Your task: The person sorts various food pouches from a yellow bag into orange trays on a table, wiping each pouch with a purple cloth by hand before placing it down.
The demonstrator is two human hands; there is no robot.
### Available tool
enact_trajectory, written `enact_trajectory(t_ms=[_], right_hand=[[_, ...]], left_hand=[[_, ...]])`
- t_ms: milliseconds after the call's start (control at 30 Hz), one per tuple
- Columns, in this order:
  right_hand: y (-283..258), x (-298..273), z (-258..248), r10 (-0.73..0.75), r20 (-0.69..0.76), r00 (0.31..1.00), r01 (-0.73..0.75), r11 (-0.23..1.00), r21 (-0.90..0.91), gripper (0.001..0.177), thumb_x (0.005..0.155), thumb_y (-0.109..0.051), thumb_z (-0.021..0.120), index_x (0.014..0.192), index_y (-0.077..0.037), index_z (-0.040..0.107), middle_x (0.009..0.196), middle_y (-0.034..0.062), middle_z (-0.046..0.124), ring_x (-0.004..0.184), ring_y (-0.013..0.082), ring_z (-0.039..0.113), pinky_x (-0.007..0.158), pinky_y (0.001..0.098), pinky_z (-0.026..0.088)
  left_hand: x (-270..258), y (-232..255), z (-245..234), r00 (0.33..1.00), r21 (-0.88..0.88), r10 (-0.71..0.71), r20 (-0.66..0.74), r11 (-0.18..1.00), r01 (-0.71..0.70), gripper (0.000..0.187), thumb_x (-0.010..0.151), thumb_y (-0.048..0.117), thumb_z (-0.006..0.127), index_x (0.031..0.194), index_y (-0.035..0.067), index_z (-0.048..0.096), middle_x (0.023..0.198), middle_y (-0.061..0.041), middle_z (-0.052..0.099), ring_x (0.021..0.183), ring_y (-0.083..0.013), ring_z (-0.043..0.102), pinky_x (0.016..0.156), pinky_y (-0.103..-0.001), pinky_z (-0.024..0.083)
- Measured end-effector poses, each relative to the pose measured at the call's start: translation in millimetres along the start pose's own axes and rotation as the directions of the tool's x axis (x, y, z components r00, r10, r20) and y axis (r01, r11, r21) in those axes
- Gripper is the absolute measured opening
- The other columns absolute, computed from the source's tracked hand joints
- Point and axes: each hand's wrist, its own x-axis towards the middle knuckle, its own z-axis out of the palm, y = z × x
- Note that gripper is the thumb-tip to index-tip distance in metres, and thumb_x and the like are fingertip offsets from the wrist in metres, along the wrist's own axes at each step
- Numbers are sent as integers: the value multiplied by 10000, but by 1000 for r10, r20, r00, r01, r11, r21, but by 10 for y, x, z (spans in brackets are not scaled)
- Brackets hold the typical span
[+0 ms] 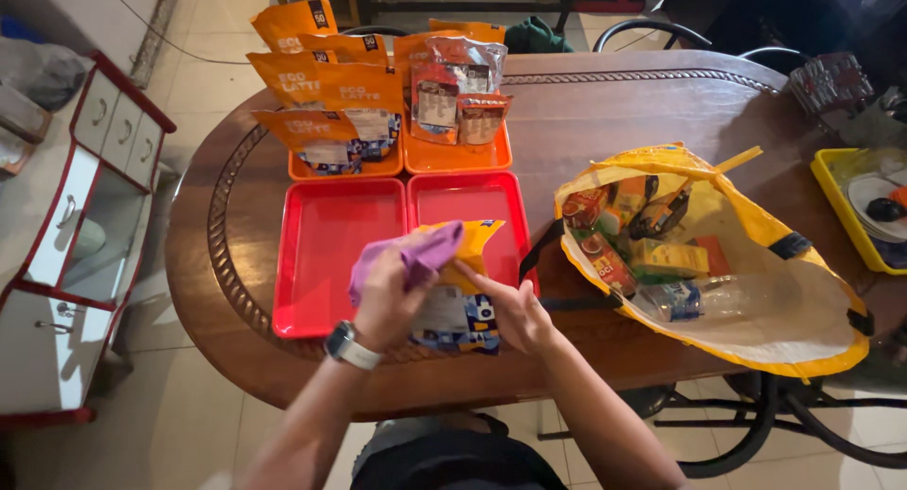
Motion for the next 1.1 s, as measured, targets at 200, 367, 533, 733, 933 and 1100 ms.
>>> enact_trajectory(t_ms=[200,367,533,733,933,1100], right_hand=[[-139,42,239,-26,-33,999,29,996,90,1188,887,-879,392,1657,0,178,1730,223,164,1573,379,243,1274,548,221],[-189,33,379,-19,-9,1000,20,973,228,1179,857,-881,396,1679,-102,65,1723,194,202,1547,406,281,1254,570,252],[-130,199,405,-100,-109,989,118,978,172,1183,888,-875,399,1699,-105,15,1699,215,208,1552,364,247,1277,534,181],[-208,232,543,-187,-100,977,202,964,175,1159,891,-844,413,1684,-105,4,1749,117,109,1592,313,207,1306,523,154],[-81,343,431,-178,-162,971,202,969,142,1133,903,-842,402,1695,-140,-4,1731,134,146,1572,305,210,1292,499,130],[-66,443,312,-174,-207,963,213,960,183,1118,902,-833,381,1696,-143,1,1711,127,178,1570,304,214,1290,501,117]], left_hand=[[-63,-101,71,993,231,85,-83,971,-64,465,931,102,661,1387,30,606,1453,-197,603,1378,-389,552,1165,-485,415],[-69,-168,182,970,159,94,-223,986,-59,463,980,60,600,1441,26,565,1504,-187,575,1460,-401,527,1231,-495,407],[-356,201,455,959,78,262,-106,964,-255,638,849,-47,555,1482,-19,483,1588,-279,417,1508,-459,357,1240,-526,243],[-161,-240,401,983,-186,-79,-164,981,48,595,938,-64,547,1517,43,467,1551,-194,541,1455,-311,517,1199,-376,411],[-306,-32,548,993,113,94,-69,990,-86,680,844,-5,668,1498,56,494,1524,-253,488,1426,-391,451,1182,-451,316],[-219,-117,438,978,117,172,-116,980,-158,562,921,38,635,1463,41,487,1497,-238,511,1411,-356,460,1170,-440,330]])
